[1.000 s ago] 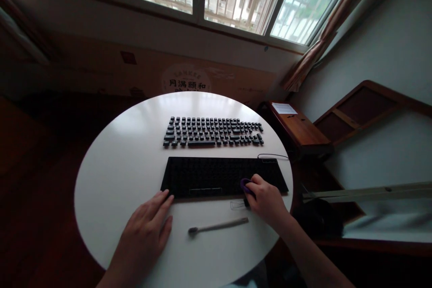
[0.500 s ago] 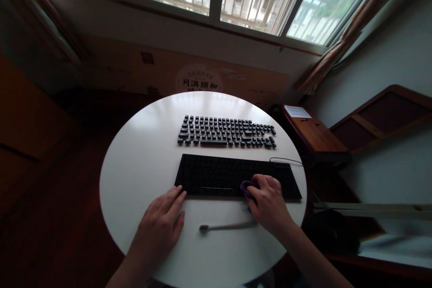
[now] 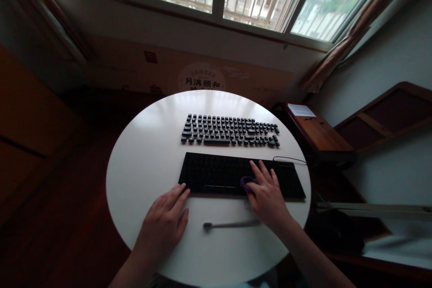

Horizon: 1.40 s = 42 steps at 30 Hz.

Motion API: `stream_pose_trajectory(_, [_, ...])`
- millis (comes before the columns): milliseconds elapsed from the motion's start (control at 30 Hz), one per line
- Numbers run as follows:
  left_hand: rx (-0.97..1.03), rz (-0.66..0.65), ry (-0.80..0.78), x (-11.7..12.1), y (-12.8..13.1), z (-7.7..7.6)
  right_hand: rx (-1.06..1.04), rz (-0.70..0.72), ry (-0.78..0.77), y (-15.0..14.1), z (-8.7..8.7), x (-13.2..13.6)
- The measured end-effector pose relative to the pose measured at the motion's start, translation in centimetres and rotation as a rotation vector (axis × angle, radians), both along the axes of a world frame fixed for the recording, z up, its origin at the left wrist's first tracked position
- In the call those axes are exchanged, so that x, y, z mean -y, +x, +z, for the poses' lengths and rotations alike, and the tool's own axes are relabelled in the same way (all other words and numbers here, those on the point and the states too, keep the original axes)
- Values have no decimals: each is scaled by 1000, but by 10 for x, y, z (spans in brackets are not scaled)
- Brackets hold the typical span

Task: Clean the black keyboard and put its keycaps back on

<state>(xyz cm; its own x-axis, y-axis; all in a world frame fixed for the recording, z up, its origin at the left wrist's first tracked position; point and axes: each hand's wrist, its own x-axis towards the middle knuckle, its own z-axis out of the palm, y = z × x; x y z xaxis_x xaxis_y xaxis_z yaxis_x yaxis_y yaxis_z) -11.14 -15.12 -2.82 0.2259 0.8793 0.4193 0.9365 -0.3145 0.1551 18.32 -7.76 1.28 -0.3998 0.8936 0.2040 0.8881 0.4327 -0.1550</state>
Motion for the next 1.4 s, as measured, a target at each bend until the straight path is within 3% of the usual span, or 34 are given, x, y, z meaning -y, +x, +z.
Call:
stream_pose_trajectory(200, [17,-2,-22,0,0,2,62,-78,4,29,1,6])
stream_pose_trajectory(433, [20,-18,-7,0,0,1,37,-42,20,13,1,5])
stream_pose_trajectory(600, [79,-34,24,7,1,1,-91,-52,83,-1,13,1])
stream_pose_trajectory(867, [102,-95,12,17,5,6,-117,282,-162,-74,24,-12])
stream_pose_trajectory(1000, [111,-100,-34,18,6,6,-112,423,-205,-109,25,-8])
stream_pose_trajectory(1267, [147,-94,-122,19,7,11,-109,469,-353,-107,24,-12])
stream_pose_trajectory(1400, [192,-101,-129,20,8,13,-161,488,-454,-119,19,-19])
